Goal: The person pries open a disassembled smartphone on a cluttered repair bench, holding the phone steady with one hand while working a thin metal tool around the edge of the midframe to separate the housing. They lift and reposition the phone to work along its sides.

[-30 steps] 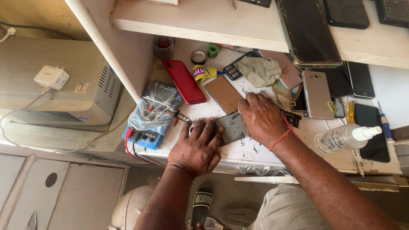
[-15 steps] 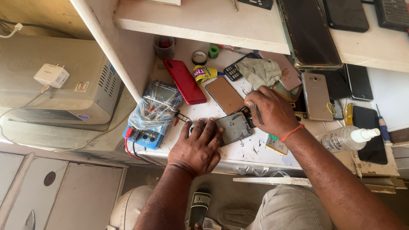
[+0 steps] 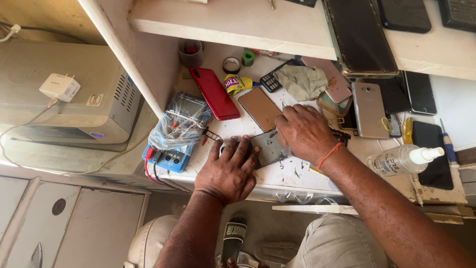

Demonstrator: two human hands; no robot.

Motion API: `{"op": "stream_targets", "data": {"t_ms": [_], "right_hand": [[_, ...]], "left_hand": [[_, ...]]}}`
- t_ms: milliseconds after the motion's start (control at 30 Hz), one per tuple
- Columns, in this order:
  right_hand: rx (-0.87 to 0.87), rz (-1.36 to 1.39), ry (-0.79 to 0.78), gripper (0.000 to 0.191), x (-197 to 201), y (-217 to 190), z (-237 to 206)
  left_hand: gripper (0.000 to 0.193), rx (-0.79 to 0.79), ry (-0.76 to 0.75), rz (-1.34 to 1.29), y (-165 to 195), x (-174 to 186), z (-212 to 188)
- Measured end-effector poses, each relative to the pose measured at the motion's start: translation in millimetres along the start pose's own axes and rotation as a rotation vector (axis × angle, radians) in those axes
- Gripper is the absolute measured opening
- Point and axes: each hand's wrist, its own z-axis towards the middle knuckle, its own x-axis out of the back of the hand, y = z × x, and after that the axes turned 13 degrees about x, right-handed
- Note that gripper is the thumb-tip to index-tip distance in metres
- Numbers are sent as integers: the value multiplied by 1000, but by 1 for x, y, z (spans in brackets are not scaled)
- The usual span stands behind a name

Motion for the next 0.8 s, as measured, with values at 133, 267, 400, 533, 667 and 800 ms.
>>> {"op": "stream_targets", "data": {"t_ms": [133, 267, 400, 533, 667, 800], "right_hand": [[65, -158, 17, 11, -14, 2, -4], [-49, 77, 140, 3, -33, 19, -33], [-170, 255, 209, 4, -58, 29, -63], [-50, 324, 200, 8, -56, 27, -67], [-106, 196, 53, 11, -55, 19, -55], [-151, 151, -57, 8, -62, 16, -40]], "left_hand": [[62, 9, 13, -7, 5, -13, -4], [61, 15, 33, -21, 15, -36, -7], [61, 14, 21, -22, 26, -66, -14], [61, 15, 21, -7, 25, -78, -17], [61, 15, 22, -1, 25, -77, -14], [61, 20, 3, 11, 23, -79, -15]]}}
